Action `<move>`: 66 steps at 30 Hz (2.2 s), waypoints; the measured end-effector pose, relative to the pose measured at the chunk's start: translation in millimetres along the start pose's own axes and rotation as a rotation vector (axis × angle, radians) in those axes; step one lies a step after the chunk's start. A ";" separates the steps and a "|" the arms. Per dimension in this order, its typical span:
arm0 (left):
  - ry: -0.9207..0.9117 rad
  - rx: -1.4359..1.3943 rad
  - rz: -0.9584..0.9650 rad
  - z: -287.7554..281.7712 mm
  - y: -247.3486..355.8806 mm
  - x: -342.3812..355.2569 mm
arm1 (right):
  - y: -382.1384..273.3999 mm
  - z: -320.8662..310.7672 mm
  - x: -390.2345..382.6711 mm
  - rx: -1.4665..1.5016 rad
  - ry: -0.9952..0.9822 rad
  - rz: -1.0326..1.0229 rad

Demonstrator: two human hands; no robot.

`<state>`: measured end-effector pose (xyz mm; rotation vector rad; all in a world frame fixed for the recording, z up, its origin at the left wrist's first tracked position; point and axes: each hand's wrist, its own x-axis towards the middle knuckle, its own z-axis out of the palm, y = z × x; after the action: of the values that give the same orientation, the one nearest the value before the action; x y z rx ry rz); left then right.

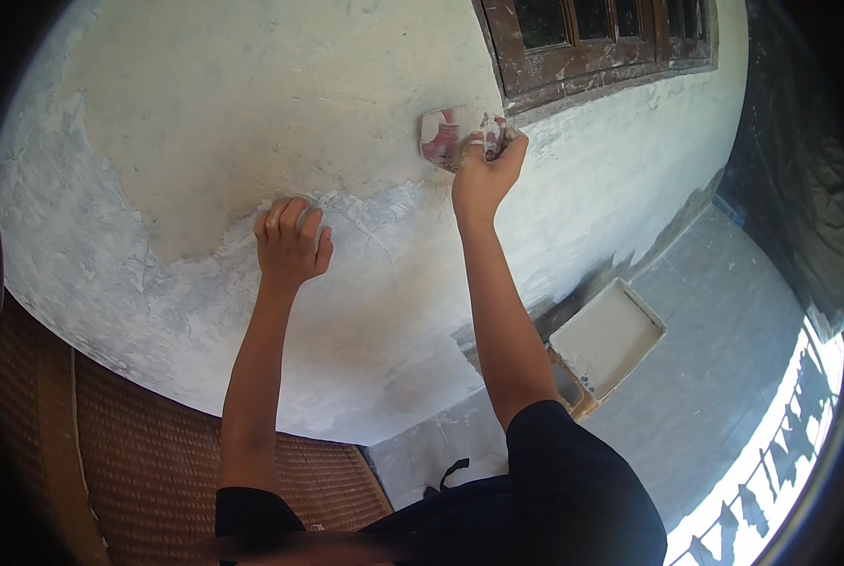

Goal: The person applies a smooth layer of wall putty to a concrete wall using a putty knife, spreading the putty from a putty tray onto the wall.

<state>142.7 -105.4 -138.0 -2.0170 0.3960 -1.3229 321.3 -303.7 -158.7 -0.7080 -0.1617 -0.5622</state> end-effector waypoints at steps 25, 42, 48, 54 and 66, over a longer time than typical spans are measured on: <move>0.001 -0.012 0.006 -5.5 -2.8 3.0 | -12.9 15.0 14.6 -0.204 -0.427 -0.155; 0.000 -0.159 0.067 -9.8 -2.9 5.5 | 9.0 2.3 -22.4 -0.272 -0.195 -0.020; 0.029 -0.181 0.052 -4.6 0.4 1.1 | -4.9 -58.5 -6.2 -0.250 0.108 -0.014; 0.019 -0.363 0.004 5.0 48.5 0.9 | -12.3 -100.2 -2.6 -0.355 0.035 0.001; -0.315 -0.917 -0.130 36.2 214.1 15.7 | 6.1 -211.3 14.7 -0.526 0.056 0.143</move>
<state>205.7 -255.2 -282.9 -2.9890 0.8378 -0.9269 327.4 -444.6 -316.9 -1.2030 0.0955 -0.4890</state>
